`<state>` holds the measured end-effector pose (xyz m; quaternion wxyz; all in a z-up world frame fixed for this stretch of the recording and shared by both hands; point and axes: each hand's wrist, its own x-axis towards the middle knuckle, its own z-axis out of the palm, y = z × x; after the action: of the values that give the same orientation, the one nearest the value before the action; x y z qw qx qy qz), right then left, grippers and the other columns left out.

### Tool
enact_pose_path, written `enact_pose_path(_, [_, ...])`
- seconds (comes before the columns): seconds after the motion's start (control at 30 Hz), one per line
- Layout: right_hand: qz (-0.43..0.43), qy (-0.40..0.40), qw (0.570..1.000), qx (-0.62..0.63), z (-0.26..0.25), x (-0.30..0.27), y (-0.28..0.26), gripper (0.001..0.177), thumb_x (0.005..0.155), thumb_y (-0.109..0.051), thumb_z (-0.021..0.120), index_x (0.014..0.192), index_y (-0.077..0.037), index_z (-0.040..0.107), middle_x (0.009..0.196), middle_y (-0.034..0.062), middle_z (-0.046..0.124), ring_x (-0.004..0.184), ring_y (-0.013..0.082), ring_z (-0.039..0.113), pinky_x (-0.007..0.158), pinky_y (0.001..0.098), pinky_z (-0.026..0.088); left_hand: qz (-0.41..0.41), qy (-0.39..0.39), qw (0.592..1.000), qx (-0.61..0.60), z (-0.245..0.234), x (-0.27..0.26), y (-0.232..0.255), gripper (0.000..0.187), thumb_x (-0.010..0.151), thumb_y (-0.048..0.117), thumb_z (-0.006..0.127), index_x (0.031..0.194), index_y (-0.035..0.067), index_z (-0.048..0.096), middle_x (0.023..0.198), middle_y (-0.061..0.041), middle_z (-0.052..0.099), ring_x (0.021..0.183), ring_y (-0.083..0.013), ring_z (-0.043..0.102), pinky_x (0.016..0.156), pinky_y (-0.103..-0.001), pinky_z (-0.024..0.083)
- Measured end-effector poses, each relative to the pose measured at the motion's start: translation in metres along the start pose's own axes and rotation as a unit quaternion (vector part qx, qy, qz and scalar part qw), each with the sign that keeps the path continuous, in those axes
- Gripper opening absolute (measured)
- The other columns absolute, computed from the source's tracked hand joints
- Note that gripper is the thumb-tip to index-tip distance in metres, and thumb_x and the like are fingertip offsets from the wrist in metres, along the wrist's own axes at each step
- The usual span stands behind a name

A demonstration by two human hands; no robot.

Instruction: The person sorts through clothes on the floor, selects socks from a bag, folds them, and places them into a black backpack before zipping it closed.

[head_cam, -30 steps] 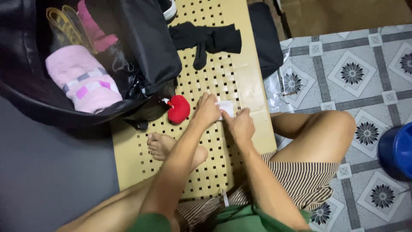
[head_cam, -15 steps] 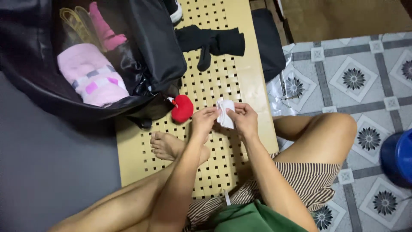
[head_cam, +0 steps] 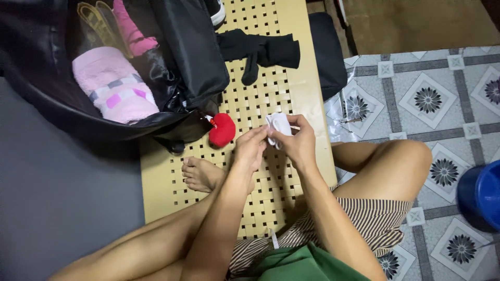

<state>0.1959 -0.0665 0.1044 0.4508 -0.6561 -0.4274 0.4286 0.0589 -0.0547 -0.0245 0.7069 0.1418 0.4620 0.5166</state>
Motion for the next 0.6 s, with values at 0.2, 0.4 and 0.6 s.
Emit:
enact_pose_path(0.2, [-0.006,0.014,0.998,-0.068,0.001,-0.003,-0.011,0.045,0.073,-0.010,0.082,0.114,0.003,0.068,0.097,0.0158,0.076,0.079,0.0176,0.073,0.066,0.0304,0.060,-0.070,-0.055,0.991,-0.101,0.008,-0.005,0.014,0.026,0.101,0.011,0.060,0.121,-0.006,0.063,0.115,-0.014,0.069,0.105,-0.0242,0.065,0.103,-0.044,0.050])
enact_pose_path(0.4, [0.003,0.048,0.994,0.102,0.007,0.014,0.048,0.025,0.096,-0.007,0.067,0.119,0.003,0.069,0.102,0.0128,0.076,0.086,0.0144,0.067,0.072,0.0269,0.054,-0.111,-0.122,0.957,-0.237,0.022,-0.014,0.045,0.038,0.106,0.025,0.045,0.128,-0.004,0.055,0.128,-0.016,0.065,0.118,-0.0258,0.063,0.108,-0.043,0.048])
enact_pose_path(0.6, [0.231,-0.068,0.850,0.468,0.008,0.017,0.053,0.018,0.101,-0.017,0.056,0.115,-0.006,0.059,0.097,0.0063,0.071,0.079,0.0162,0.069,0.057,0.0283,0.050,-0.069,-0.203,0.967,-0.136,0.004,0.000,0.042,0.029,0.110,0.021,0.046,0.121,-0.003,0.058,0.114,-0.014,0.068,0.106,-0.0239,0.067,0.100,-0.041,0.052])
